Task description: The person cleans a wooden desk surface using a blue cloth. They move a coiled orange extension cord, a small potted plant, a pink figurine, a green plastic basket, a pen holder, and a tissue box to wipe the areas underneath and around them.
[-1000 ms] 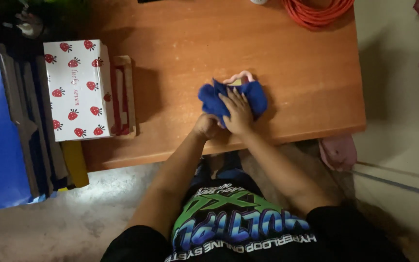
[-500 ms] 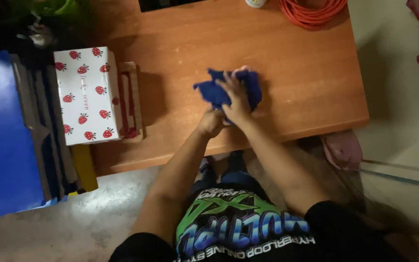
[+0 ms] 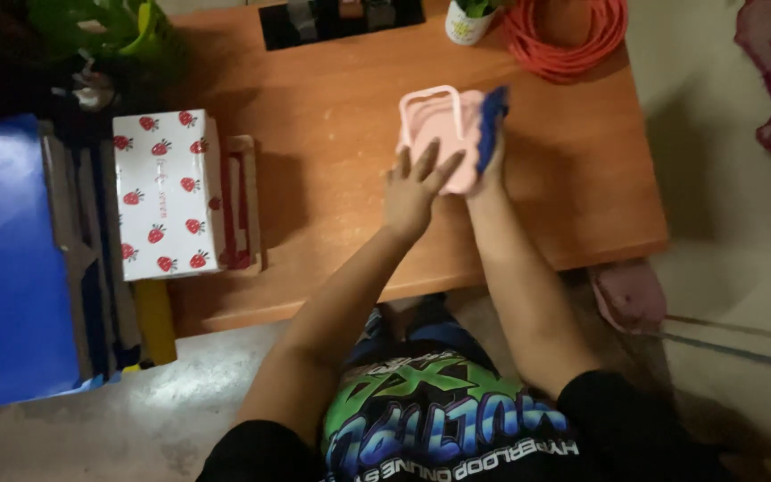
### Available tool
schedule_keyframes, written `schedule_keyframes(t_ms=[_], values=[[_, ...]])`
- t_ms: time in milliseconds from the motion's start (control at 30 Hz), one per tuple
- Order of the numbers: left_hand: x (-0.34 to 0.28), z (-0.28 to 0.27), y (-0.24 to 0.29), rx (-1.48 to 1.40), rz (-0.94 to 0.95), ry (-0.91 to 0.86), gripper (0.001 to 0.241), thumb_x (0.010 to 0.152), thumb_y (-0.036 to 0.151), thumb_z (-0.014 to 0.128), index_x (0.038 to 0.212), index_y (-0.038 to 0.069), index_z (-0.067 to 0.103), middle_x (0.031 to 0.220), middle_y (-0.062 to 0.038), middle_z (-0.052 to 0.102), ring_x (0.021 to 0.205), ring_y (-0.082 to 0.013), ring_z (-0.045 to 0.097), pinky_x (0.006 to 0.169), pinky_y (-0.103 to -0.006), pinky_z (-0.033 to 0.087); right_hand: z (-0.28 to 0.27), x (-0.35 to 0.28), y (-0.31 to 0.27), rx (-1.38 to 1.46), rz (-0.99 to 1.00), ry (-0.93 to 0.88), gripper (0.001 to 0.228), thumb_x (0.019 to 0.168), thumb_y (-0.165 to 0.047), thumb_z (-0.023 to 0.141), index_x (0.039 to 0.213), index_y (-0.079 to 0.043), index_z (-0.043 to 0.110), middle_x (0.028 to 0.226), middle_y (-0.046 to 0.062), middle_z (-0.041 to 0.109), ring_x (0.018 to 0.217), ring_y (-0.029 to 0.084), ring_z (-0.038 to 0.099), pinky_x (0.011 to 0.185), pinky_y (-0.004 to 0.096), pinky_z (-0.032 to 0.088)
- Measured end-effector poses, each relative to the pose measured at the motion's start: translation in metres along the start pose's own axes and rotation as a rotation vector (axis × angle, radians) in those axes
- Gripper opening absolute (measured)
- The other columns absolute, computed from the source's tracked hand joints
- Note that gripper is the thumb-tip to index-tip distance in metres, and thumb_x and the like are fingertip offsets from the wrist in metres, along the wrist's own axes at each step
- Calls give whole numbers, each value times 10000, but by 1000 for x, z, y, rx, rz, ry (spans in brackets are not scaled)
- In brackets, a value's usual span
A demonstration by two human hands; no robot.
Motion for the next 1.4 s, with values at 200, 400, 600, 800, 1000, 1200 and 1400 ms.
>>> schedule_keyframes(t_ms=[200,400,600,800,1000,1200,1400], values=[[40,50,-29,31,-120,-200,686,1061,204,528,1587,529,231,1726,20,158,1535,-521,141,1148,-727,292,-7,-74,30,353,1117,517,577,831,-504,793,1275,-162,652,1188,123,728,1072,384,727,848,534,639],[66,80,-33,235,-141,-173,750,1024,461,573,1624,509,125,1737,-37,136,1524,-570,105,1153,-751,241,-180,-129,173,-391,1080,394,813,588,-438,1047,1230,-89,689,943,183,728,809,362,747,506,541,586],[78,119,-23,203,-195,-285,682,1117,270,407,1635,501,27,1755,-53,0,1554,-525,-22,1160,-763,154,-215,-33,43,-813,601,278,768,767,-291,912,1410,-65,559,1314,257,626,1206,458,616,963,616,492],[111,89,-7,106,-364,-289,727,973,452,680,1596,468,306,1745,-16,73,1570,-477,16,1161,-800,133,-262,21,-21,-1734,126,30,737,796,-477,817,1393,-131,559,1257,130,584,1084,363,604,816,551,473],[225,173,-86,101,-424,219,393,717,357,789,1103,326,724,1239,-20,651,1334,-330,523,1078,-563,430,-241,-5,0,-1781,201,-169,798,870,-497,730,1577,-255,449,1583,252,411,1481,478,331,1082,774,246],[274,87,-81,-448,-461,656,1125,632,188,921,1561,36,305,1302,-265,584,1206,-491,619,1057,-574,531,-236,-5,-2,-1742,28,-192,792,817,-463,755,1538,-247,510,1543,189,464,1459,431,387,1096,733,285],[314,48,-71,-782,-477,726,1074,597,281,1002,1461,80,395,1262,-262,644,1176,-501,647,1029,-635,538,-217,4,-25,-1720,-28,-148,778,797,-424,756,1511,-206,538,1505,213,509,1445,425,427,1137,680,252]])
Point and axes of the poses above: each hand's wrist, its own x-axis towards the middle knuckle, its own z-axis out of the palm, y = z × x, the point moved 10 cm from there along x, towards the middle knuckle
